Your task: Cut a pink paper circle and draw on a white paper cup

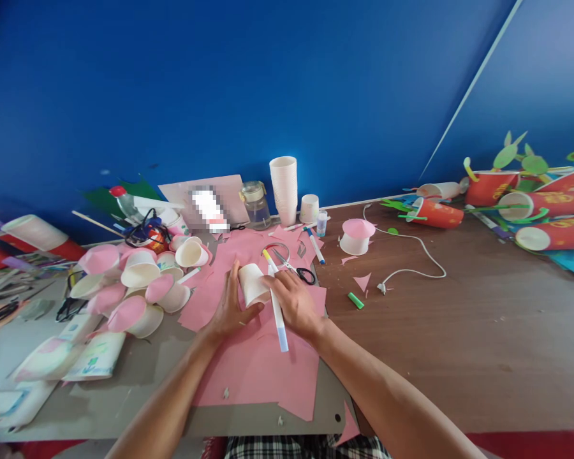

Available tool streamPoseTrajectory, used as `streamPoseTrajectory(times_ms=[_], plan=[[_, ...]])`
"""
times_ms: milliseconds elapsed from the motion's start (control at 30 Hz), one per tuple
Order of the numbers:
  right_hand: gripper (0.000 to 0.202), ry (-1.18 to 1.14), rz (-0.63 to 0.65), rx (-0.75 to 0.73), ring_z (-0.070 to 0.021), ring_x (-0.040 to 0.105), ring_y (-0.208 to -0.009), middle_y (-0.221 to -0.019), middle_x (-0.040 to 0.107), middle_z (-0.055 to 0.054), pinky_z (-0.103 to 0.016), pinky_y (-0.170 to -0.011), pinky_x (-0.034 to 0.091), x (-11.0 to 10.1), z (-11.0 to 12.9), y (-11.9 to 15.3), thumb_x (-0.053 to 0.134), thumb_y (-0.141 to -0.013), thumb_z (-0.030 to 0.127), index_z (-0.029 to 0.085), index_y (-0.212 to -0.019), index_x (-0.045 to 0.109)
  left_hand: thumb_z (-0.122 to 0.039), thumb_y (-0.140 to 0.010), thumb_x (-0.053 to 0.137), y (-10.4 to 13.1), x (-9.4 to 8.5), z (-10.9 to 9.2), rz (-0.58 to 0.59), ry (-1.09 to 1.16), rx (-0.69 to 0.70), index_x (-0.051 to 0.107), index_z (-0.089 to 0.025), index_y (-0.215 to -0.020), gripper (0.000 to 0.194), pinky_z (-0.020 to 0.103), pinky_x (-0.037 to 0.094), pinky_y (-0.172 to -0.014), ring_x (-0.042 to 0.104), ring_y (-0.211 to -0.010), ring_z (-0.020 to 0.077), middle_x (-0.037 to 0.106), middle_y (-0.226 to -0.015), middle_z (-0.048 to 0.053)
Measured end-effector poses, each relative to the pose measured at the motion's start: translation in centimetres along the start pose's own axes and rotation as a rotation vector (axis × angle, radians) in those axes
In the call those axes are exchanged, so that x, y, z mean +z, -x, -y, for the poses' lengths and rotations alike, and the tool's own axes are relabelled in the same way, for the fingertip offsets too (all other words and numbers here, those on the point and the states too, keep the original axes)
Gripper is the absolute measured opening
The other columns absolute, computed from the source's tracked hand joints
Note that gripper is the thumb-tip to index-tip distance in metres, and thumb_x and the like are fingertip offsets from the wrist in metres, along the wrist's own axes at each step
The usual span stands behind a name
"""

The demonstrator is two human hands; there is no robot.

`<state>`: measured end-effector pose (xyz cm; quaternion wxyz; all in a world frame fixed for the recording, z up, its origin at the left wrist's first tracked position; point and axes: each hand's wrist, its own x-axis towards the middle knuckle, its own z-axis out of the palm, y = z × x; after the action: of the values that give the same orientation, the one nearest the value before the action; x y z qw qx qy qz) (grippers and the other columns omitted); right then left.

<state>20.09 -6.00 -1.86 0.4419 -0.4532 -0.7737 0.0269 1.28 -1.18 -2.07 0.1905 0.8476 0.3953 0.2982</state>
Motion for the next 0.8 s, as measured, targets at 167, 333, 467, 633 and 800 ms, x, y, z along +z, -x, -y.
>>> streamPoseTrajectory(times_ms=[167, 333, 467, 633, 800], plan=[[0.035, 0.164, 0.032, -0.133, -0.0213, 0.047, -0.074, -0.082, 0.052, -0.007, -0.035, -0.068, 0.041, -0.7, 0.8, -0.6, 0.034, -0.092, 0.012, 0.022, -0.121, 0.050, -0.048, -0.078, 0.061, -0.2, -0.4, -0.7, 0.004, 0.048, -0.039, 0.007, -0.019, -0.145, 0.091, 0.050, 0.043, -0.099, 0.043, -0.122, 0.0313, 0.040, -0.127, 0.016], [0.036, 0.094, 0.060, -0.167, -0.0210, 0.048, -0.072, -0.080, 0.054, -0.006, -0.036, -0.067, 0.041, -0.1, 1.0, -0.5, 0.036, -0.090, 0.010, 0.023, -0.119, 0.051, -0.036, -0.078, 0.062, -0.3, 0.2, -0.2, -0.056, -0.017, 0.031, 0.025, -0.016, -0.138, 0.074, 0.046, 0.045, -0.099, 0.043, -0.124, 0.0312, 0.042, -0.127, 0.018], [0.025, -0.163, -0.010, 0.012, -0.0219, 0.053, -0.078, -0.085, 0.057, -0.007, -0.036, -0.071, 0.045, 0.0, 1.0, -0.3, 0.048, -0.088, 0.022, 0.022, -0.112, 0.056, -0.036, -0.078, 0.062, -0.3, 0.6, 0.4, -0.092, -0.048, 0.081, 0.029, -0.016, -0.135, 0.068, 0.044, 0.048, -0.095, 0.049, -0.119, 0.0294, 0.047, -0.123, 0.017], [0.034, -0.740, -0.154, 0.504, -0.0182, 0.056, -0.070, -0.071, 0.056, -0.002, -0.031, -0.064, 0.046, -0.5, 0.5, -0.5, 0.043, -0.092, 0.045, 0.019, -0.106, 0.059, -0.043, -0.079, 0.060, -0.3, 0.6, 0.4, -0.123, -0.162, 0.133, 0.023, -0.015, -0.138, 0.075, 0.046, 0.048, -0.093, 0.050, -0.117, 0.0319, 0.049, -0.123, 0.019], [0.035, -0.994, -0.203, 0.596, -0.0156, 0.052, -0.060, -0.057, 0.051, 0.001, -0.030, -0.060, 0.045, -0.5, 0.7, -1.1, 0.048, -0.089, 0.049, 0.018, -0.090, 0.064, -0.046, -0.082, 0.057, -0.3, 0.8, 0.4, -0.156, -0.196, 0.176, 0.015, -0.013, -0.141, 0.080, 0.045, 0.049, -0.091, 0.052, -0.112, 0.0313, 0.049, -0.121, 0.021]])
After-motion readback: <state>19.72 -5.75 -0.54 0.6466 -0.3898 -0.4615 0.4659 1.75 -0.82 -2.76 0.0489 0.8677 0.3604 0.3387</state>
